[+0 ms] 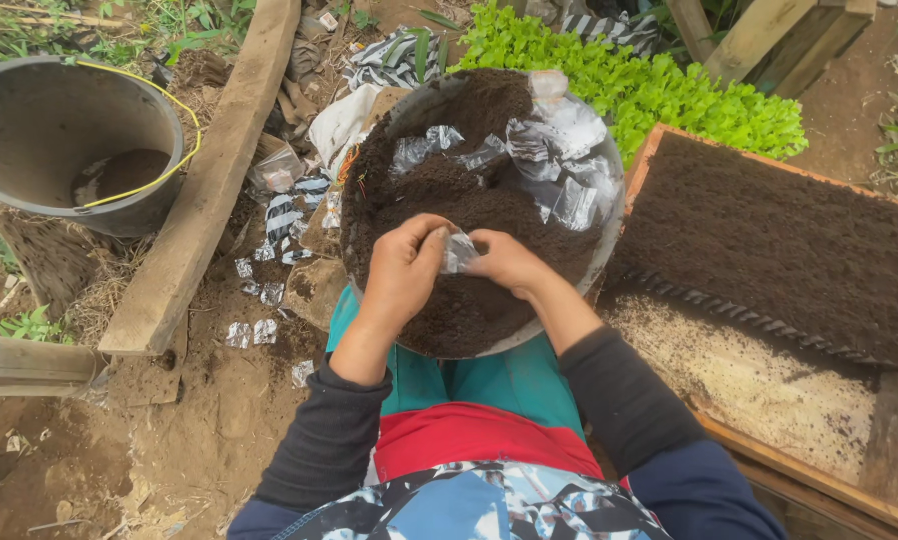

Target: The person sits and repeatedly scoops soil from a large bowl into small plastic bags, then places the filled bags into a wooden tray. The person uses both hands to handle the soil and bags throughout the process.

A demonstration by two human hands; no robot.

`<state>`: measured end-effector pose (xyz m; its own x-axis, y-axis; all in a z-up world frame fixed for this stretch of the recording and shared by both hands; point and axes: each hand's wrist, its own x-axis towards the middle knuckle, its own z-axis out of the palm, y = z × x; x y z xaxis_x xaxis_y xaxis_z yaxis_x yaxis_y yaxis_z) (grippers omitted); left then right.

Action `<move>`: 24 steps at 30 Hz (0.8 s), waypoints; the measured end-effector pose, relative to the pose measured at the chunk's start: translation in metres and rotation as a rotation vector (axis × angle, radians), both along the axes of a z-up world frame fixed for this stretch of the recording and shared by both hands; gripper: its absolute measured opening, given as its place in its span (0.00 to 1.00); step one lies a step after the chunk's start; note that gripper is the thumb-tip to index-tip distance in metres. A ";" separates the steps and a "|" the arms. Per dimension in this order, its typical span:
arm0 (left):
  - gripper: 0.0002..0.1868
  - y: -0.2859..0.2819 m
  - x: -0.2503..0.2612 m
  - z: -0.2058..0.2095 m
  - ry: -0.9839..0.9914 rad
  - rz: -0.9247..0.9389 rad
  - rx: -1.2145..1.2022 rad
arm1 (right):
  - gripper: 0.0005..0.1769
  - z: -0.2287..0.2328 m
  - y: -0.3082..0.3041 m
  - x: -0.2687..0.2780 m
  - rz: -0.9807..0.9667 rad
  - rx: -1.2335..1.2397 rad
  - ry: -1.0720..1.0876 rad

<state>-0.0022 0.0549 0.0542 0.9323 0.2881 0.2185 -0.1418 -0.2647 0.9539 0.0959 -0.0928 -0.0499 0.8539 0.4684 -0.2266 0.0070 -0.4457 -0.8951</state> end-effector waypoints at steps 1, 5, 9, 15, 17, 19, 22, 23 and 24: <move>0.10 -0.002 0.001 -0.002 0.008 0.009 -0.005 | 0.20 0.005 -0.007 0.002 0.009 -0.005 0.008; 0.12 -0.018 0.007 0.001 0.085 0.009 0.101 | 0.18 0.070 -0.024 0.003 -0.271 0.743 0.468; 0.10 -0.049 0.015 -0.009 0.233 -0.035 0.160 | 0.12 0.105 -0.028 0.004 -0.473 0.992 0.398; 0.12 -0.077 0.040 -0.088 0.254 -0.113 0.053 | 0.10 0.101 -0.022 -0.003 -0.669 0.935 0.206; 0.13 -0.078 0.038 -0.077 0.261 -0.115 0.035 | 0.10 0.082 -0.032 0.000 -0.659 0.933 0.215; 0.14 -0.077 0.038 -0.071 0.267 -0.117 0.019 | 0.11 0.075 -0.035 -0.002 -0.651 0.934 0.223; 0.14 -0.078 0.038 -0.069 0.288 -0.134 0.053 | 0.12 0.084 -0.033 -0.014 -0.690 0.935 0.133; 0.11 -0.078 0.037 -0.067 0.256 -0.117 0.026 | 0.13 0.088 -0.035 -0.018 -0.606 0.888 0.081; 0.09 -0.079 0.037 -0.066 0.224 -0.100 0.000 | 0.13 0.094 -0.036 -0.023 -0.521 0.840 0.028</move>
<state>0.0347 -0.0237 -0.0115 0.9814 0.1922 0.0026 0.0483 -0.2598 0.9645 0.0734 -0.1291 0.0436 0.9984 0.0534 -0.0162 -0.0360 0.3932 -0.9187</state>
